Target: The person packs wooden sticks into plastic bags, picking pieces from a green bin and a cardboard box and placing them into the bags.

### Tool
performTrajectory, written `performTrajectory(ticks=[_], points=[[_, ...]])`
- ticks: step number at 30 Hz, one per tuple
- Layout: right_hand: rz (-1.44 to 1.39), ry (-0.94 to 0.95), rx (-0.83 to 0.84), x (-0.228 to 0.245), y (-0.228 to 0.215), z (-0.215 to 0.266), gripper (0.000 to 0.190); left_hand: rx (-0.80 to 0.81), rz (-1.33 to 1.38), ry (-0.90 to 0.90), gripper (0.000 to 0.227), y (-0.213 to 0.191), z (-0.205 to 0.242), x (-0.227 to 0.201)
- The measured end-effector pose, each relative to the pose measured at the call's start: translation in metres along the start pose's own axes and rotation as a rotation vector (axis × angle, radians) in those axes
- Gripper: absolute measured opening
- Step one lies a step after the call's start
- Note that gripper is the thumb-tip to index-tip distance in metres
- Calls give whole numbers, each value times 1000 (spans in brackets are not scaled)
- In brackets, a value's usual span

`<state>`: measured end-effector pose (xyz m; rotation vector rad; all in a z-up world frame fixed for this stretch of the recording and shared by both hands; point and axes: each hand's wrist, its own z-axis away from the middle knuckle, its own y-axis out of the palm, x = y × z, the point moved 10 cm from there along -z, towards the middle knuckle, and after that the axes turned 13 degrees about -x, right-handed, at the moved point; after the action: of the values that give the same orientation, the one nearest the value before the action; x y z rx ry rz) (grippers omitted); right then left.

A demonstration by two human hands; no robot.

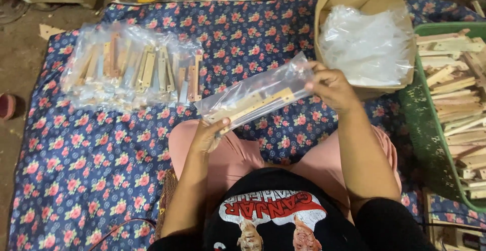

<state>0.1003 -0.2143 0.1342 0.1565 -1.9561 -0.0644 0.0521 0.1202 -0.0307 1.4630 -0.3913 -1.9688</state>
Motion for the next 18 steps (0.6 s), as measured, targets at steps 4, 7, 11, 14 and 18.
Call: performTrajectory(ticks=[4,7,11,14,18], points=[[-463,46,-187,-17,-15,-18,11,-42,38,33,41,-11,-5,0],[-700,226,-565,-36,-20,-13,16,-98,16,76,41,-14,4,-13],[-524,481,-602,-84,62,18,14,-110,-16,79,42,15,35,-42],[-389,454,-644,-92,87,14,15,-112,7,49,47,2,43,-33],[-275,366,-657,-99,80,-35,11,-172,52,33,51,-16,52,-40]])
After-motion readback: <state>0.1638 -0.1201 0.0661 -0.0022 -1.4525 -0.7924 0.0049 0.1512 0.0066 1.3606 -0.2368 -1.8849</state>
